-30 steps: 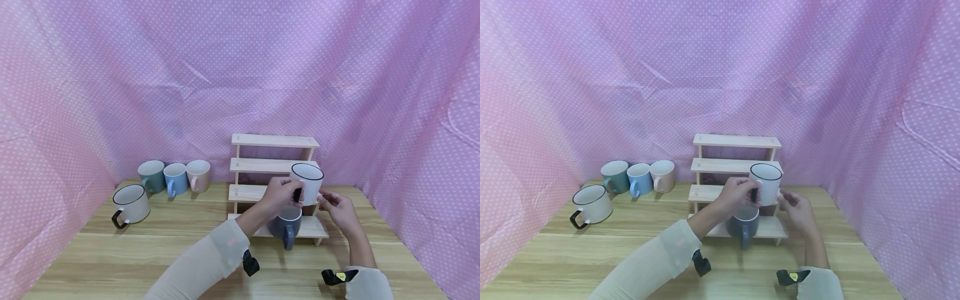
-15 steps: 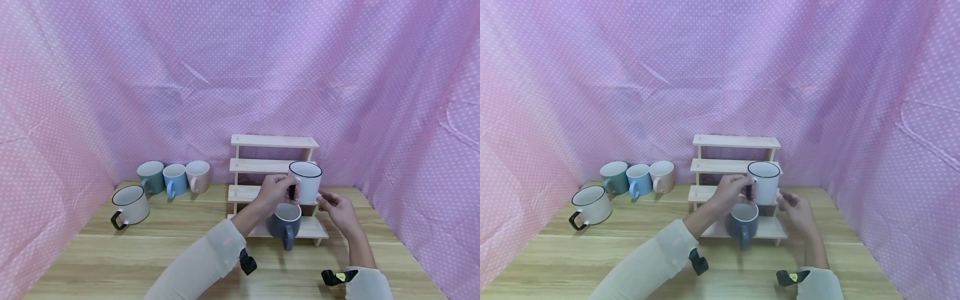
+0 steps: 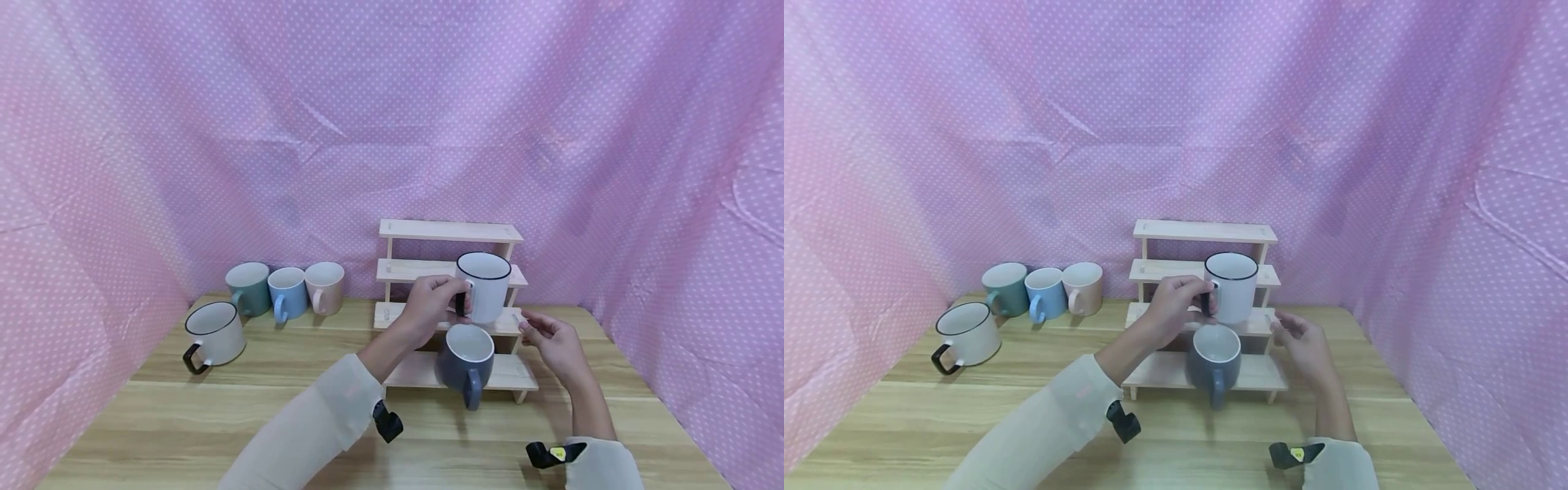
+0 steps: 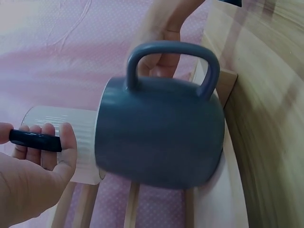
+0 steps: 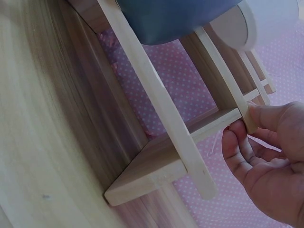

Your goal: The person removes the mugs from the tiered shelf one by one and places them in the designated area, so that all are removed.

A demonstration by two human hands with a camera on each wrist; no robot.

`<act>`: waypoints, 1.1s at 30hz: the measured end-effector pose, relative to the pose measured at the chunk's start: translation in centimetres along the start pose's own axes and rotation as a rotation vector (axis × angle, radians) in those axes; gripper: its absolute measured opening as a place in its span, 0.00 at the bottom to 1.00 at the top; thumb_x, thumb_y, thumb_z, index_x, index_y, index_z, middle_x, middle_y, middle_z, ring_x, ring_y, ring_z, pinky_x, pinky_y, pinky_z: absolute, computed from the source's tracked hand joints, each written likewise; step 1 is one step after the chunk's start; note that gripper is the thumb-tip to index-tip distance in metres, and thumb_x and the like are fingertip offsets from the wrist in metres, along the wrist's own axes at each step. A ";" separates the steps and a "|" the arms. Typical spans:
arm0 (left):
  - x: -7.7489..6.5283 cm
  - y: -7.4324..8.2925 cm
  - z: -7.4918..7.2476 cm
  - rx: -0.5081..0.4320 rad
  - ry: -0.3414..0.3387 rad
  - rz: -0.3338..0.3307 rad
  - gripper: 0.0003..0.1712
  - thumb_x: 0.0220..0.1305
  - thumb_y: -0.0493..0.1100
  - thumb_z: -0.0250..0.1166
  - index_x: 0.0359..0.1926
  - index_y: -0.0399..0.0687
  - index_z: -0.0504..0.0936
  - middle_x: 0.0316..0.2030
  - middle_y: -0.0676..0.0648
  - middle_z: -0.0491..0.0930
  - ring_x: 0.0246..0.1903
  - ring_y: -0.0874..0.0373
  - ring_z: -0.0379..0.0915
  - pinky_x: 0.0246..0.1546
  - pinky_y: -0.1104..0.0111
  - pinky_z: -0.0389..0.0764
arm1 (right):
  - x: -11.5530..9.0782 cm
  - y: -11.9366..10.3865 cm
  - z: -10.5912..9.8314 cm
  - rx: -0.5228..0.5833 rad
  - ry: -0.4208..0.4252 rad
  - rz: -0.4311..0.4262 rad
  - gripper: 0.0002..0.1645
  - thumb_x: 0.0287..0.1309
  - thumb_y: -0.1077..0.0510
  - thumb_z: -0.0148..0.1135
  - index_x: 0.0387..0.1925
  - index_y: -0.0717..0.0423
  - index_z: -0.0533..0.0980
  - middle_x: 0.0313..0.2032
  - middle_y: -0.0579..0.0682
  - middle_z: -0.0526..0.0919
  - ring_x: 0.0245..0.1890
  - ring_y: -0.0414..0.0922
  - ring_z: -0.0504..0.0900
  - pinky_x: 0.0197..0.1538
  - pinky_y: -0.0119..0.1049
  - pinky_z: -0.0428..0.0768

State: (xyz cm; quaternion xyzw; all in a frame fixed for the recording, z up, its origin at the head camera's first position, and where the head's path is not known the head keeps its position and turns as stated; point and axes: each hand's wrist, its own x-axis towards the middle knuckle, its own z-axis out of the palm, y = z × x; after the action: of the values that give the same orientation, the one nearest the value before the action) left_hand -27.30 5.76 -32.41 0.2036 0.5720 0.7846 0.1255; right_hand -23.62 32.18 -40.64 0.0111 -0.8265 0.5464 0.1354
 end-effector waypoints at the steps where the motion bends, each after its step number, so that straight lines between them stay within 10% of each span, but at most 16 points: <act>1: -0.1 0.2 -0.2 0.008 -0.003 0.006 0.12 0.70 0.38 0.61 0.28 0.36 0.80 0.24 0.44 0.77 0.26 0.55 0.76 0.31 0.62 0.88 | 0.0 0.0 0.0 0.004 0.000 0.002 0.27 0.74 0.61 0.59 0.65 0.76 0.69 0.55 0.70 0.79 0.37 0.33 0.83 0.44 0.28 0.85; 33: -4.5 4.1 -8.8 0.078 0.058 0.072 0.13 0.72 0.37 0.58 0.34 0.29 0.80 0.29 0.40 0.77 0.33 0.50 0.77 0.43 0.52 0.87 | 0.1 0.0 -0.2 0.018 0.006 0.014 0.27 0.74 0.60 0.59 0.65 0.75 0.70 0.54 0.70 0.80 0.37 0.35 0.84 0.45 0.31 0.86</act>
State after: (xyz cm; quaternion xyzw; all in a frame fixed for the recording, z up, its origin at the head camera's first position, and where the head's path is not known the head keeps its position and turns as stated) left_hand -27.18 -4.90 -31.60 0.2062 0.5978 0.7713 0.0724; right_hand -23.66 32.35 -40.54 0.0049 -0.8213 0.5546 0.1338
